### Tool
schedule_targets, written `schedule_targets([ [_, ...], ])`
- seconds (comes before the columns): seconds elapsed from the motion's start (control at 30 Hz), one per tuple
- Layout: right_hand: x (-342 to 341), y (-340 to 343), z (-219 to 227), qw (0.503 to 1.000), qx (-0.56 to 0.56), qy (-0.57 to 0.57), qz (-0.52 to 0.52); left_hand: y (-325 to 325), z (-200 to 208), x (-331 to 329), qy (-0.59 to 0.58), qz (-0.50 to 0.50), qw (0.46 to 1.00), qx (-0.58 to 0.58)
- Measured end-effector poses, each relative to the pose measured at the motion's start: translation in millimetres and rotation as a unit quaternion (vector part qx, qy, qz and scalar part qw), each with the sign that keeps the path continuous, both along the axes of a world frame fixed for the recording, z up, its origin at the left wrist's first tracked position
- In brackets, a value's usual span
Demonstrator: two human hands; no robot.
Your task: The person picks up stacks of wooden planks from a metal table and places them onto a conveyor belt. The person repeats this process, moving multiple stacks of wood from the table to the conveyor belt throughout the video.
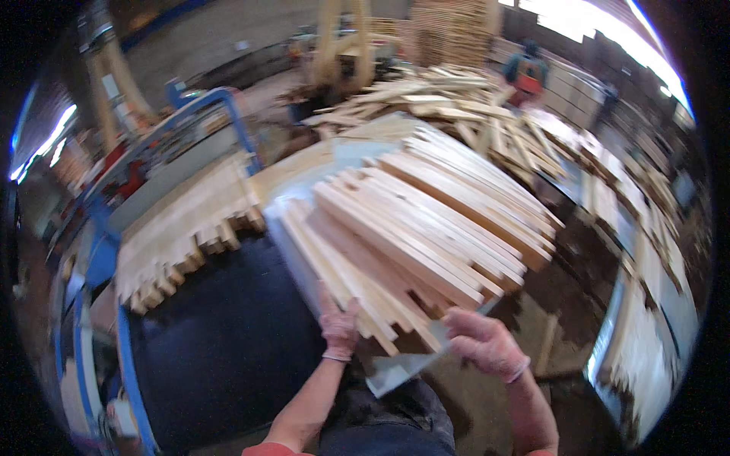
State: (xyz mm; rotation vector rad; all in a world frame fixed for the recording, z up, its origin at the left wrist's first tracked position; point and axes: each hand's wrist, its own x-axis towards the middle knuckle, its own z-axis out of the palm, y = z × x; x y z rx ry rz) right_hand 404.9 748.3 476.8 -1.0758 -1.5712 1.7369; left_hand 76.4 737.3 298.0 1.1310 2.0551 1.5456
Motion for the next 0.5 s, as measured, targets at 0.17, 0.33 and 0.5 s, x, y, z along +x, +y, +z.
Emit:
schedule_targets([
  [0.17, -32, 109, 23, 0.976, 0.194, -0.097, 0.013, -14, -13, 27, 0.027, 0.010, 0.999, 0.026],
  [0.33, -57, 226, 18, 0.821, 0.446, -0.353, 0.055, -13, 6, 49, -0.032, -0.003, 0.995, 0.089],
  [0.5, -63, 284, 7, 0.765, 0.505, -0.391, 0.088, -1, -1, 66, -0.020, 0.016, 0.995, 0.092],
])
